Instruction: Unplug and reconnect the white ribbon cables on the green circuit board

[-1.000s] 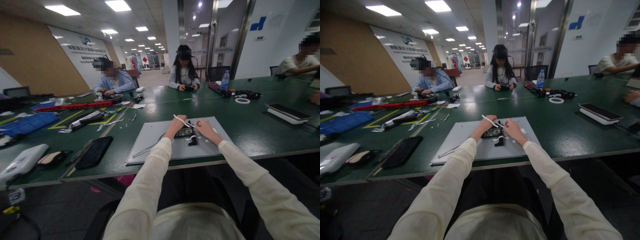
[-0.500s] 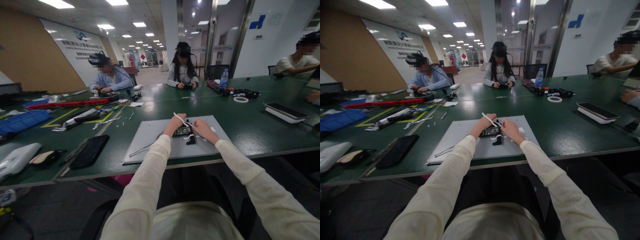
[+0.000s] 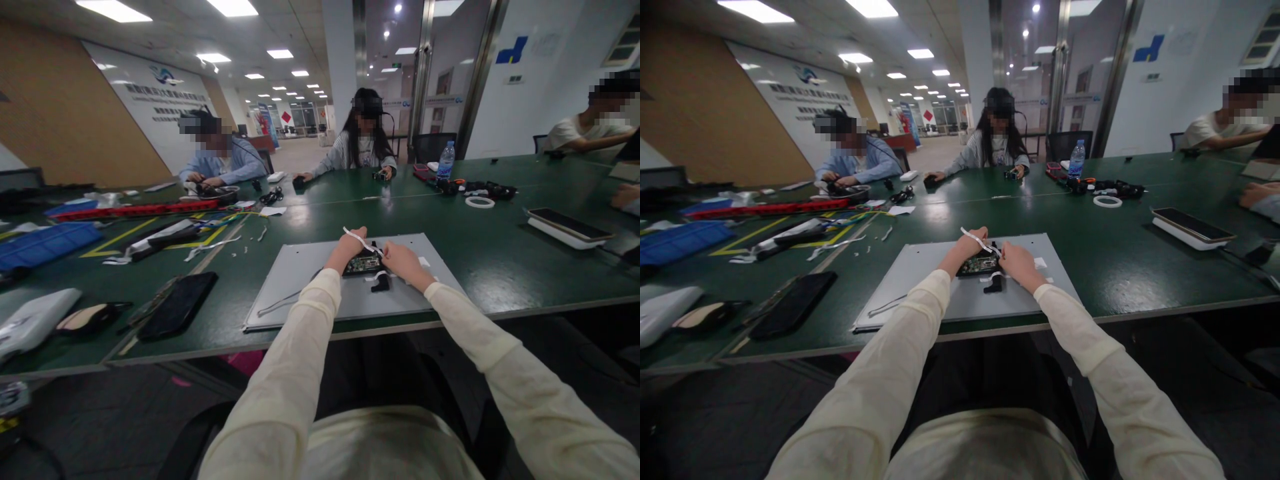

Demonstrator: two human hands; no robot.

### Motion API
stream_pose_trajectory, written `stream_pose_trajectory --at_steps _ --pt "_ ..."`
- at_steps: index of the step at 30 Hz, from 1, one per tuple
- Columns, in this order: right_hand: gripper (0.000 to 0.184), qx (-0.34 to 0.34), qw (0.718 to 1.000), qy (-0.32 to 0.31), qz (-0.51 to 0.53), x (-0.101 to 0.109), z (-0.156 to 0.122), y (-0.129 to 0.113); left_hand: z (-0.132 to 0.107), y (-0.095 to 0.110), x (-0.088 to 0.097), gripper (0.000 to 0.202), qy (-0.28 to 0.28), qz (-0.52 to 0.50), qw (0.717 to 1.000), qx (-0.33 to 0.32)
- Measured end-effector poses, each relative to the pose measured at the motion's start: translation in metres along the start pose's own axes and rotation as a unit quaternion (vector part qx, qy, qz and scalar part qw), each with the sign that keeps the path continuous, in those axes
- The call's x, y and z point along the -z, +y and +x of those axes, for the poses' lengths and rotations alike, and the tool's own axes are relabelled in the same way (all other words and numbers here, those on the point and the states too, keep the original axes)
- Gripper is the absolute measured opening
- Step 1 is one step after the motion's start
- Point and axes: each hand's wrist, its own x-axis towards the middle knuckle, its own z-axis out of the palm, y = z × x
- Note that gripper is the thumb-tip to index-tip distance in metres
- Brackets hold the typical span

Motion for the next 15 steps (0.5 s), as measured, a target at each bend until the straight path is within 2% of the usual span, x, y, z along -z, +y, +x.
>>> stream_pose_trajectory --at_steps 7,11,15 --pt "0.019 -0.009 1.0 0.006 -0.019 0.005 -0.007 0.006 -0.004 0.003 0.0 0.03 0.046 -0.016 0.998 0.031" --pt "0.031 0.036 0.999 0.003 -0.001 0.014 -0.015 0.005 -0.01 0.004 0.01 0.027 0.064 -0.031 0.997 -0.005" --pt "0.036 0.075 0.997 0.008 -0.023 0.021 -0.023 0.001 -0.023 0.004 0.014 0.027 0.029 -0.046 0.996 -0.068"
